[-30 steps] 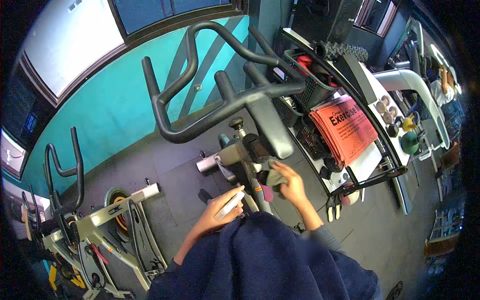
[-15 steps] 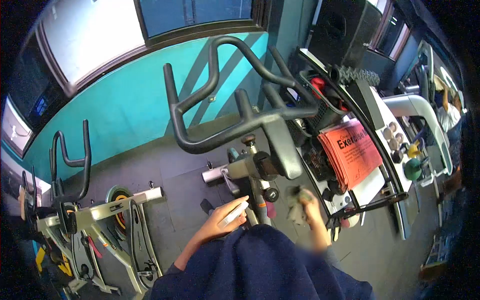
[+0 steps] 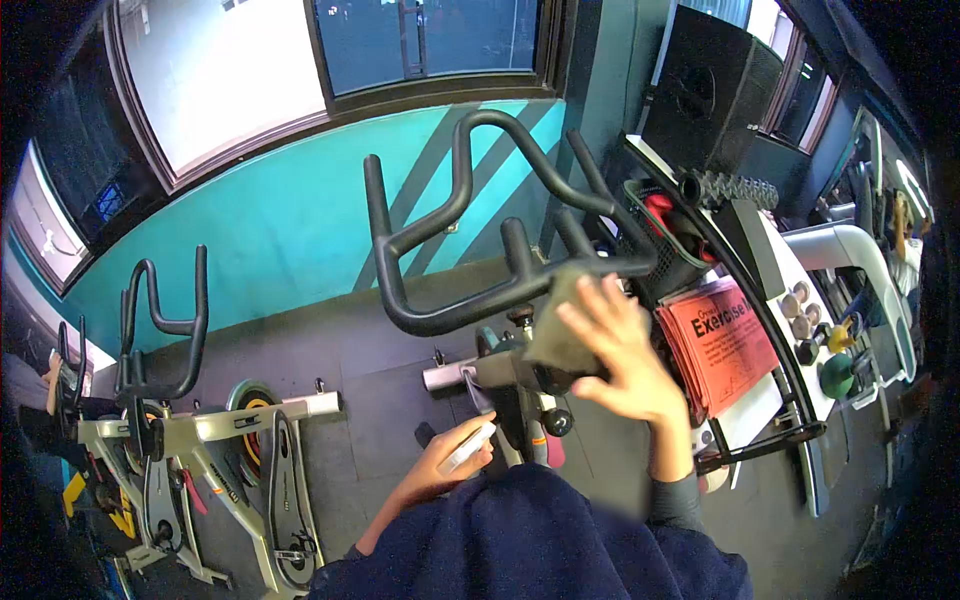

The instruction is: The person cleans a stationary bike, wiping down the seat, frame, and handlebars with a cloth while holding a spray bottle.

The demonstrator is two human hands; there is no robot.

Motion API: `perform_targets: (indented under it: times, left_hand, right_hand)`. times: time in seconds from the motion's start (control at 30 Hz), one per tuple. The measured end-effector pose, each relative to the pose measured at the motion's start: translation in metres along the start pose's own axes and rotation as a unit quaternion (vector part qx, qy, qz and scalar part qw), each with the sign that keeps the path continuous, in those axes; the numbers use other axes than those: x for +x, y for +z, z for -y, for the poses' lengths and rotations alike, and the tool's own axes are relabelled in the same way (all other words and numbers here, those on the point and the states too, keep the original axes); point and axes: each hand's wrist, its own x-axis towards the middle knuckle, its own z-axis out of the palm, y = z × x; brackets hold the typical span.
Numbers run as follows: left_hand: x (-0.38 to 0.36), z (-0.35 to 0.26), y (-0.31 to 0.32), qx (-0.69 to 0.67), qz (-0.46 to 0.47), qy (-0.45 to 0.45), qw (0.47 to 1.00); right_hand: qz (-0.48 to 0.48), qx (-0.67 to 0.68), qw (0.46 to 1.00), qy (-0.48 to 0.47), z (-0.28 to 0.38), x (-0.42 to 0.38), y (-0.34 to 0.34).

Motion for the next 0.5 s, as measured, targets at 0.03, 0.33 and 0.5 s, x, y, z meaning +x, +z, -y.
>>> perform_targets:
  times: [0.03,0.33,0.5]
  left_hand:
    - [-0.001,-0.003,-0.001,-0.010,-0.008,-0.014,1.000]
    - [0.004,0.001,-0.007,0.016,0.001,-0.014,1.000]
    - [0.010,-0.012,-0.002,0.025,0.026,0.007,0.999]
  right_hand:
    - [0.071,-0.003,0.997,0.030,0.004,0.005,0.018]
    - [-0.016,-0.097,0.995,0.008,-0.012,0.049,0.042]
    - [-0.039,-0.112,0.993,0.023,-0.011,0.057,0.046]
